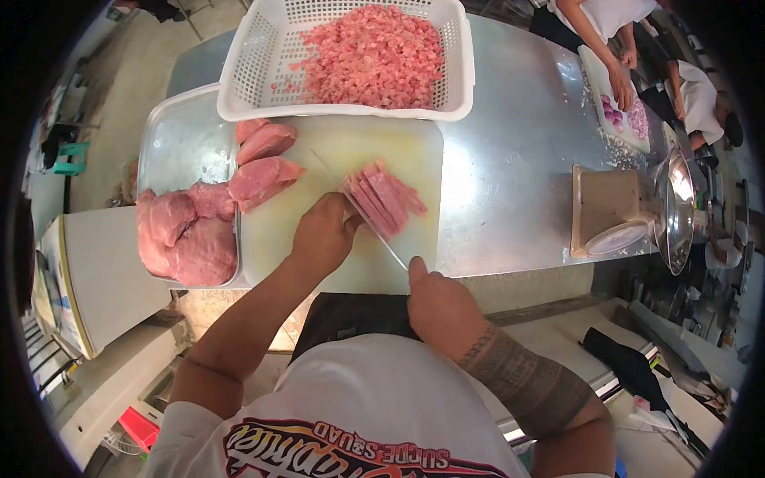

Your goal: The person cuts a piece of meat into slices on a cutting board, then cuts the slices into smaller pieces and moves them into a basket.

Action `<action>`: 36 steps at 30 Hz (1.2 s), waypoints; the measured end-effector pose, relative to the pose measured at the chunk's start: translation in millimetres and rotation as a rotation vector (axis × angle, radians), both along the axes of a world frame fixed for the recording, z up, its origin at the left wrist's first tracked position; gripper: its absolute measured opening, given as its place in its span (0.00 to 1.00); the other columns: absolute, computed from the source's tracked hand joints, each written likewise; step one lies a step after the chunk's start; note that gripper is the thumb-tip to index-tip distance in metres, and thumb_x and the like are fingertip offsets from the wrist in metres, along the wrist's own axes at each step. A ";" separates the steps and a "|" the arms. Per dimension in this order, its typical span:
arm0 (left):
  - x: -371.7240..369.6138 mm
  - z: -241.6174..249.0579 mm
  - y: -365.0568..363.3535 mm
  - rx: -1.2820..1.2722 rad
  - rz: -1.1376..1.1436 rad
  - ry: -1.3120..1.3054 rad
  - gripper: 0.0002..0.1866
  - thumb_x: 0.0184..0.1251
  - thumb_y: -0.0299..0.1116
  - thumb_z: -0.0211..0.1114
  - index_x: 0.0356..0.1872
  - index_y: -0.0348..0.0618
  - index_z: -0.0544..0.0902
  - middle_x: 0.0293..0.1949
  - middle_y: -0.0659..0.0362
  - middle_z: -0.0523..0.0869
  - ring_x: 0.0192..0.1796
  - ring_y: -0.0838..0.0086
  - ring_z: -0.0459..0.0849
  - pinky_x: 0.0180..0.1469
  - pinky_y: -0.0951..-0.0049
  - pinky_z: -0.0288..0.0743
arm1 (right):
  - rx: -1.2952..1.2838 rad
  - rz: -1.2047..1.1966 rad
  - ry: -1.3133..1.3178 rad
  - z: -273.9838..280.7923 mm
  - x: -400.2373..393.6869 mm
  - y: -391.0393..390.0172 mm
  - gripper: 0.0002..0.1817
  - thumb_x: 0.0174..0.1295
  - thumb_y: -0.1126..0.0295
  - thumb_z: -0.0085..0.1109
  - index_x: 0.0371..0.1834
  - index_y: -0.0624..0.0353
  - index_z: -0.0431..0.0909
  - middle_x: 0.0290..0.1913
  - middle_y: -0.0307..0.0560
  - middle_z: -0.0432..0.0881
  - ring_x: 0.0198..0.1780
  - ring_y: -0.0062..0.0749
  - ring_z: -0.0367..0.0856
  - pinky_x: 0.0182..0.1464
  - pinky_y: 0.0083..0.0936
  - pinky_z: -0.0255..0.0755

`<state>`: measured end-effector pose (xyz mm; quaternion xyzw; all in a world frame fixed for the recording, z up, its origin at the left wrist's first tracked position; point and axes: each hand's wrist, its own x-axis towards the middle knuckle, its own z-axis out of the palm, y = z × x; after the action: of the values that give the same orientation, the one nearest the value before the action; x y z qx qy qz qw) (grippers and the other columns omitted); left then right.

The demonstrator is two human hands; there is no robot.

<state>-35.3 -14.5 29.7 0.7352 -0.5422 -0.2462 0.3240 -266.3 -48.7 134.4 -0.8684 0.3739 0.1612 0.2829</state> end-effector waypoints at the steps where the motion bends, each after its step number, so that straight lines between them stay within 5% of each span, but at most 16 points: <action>1: 1.0 -6.7 0.9 -0.013 -0.008 -0.040 0.10 0.66 0.30 0.75 0.43 0.40 0.85 0.44 0.48 0.87 0.48 0.47 0.88 0.49 0.50 0.84 | -0.011 0.011 0.004 -8.5 7.0 0.6 0.12 0.68 0.75 0.56 0.52 0.68 0.72 0.31 0.61 0.84 0.33 0.57 0.88 0.36 0.48 0.83; 4: 7.6 -13.3 -1.3 -0.005 -0.034 -0.150 0.09 0.66 0.30 0.74 0.44 0.40 0.85 0.45 0.47 0.87 0.51 0.48 0.88 0.50 0.50 0.85 | -0.094 0.037 0.037 -29.8 33.9 0.0 0.13 0.68 0.75 0.55 0.53 0.69 0.73 0.31 0.60 0.85 0.32 0.55 0.89 0.34 0.44 0.84; 8: 6.7 -20.8 -12.7 0.017 -0.059 -0.076 0.08 0.65 0.28 0.73 0.43 0.40 0.85 0.48 0.45 0.85 0.55 0.47 0.85 0.53 0.49 0.84 | -0.163 0.018 -0.161 -43.7 64.7 -24.9 0.15 0.65 0.77 0.57 0.52 0.71 0.70 0.30 0.64 0.84 0.31 0.62 0.86 0.33 0.50 0.81; 17: 21.6 -8.1 -35.6 -0.205 0.021 -0.137 0.27 0.61 0.29 0.74 0.61 0.35 0.76 0.57 0.44 0.82 0.65 0.45 0.80 0.66 0.45 0.76 | -0.044 -0.039 -0.158 -16.9 56.5 -41.5 0.16 0.64 0.77 0.57 0.53 0.71 0.68 0.32 0.65 0.86 0.35 0.63 0.88 0.38 0.53 0.82; 31: 41.9 -1.0 -43.6 -0.099 -0.105 -0.139 0.22 0.57 0.33 0.75 0.50 0.33 0.81 0.50 0.43 0.82 0.55 0.44 0.82 0.61 0.48 0.79 | 0.031 -0.002 -0.068 3.7 41.4 -46.0 0.17 0.64 0.77 0.57 0.54 0.73 0.68 0.33 0.65 0.85 0.38 0.64 0.87 0.41 0.53 0.81; 36: 44.8 -10.4 -44.9 -0.098 -0.138 -0.178 0.23 0.57 0.34 0.76 0.51 0.32 0.81 0.51 0.42 0.82 0.55 0.44 0.83 0.60 0.49 0.80 | 0.016 -0.014 -0.112 -33.6 51.8 -49.4 0.17 0.65 0.76 0.56 0.54 0.73 0.69 0.34 0.67 0.85 0.40 0.65 0.87 0.43 0.53 0.82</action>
<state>9.5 -59.4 19.3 0.6983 -0.6294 -0.1748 0.2925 -214.5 -98.1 100.8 -0.8711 0.3623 0.1135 0.3115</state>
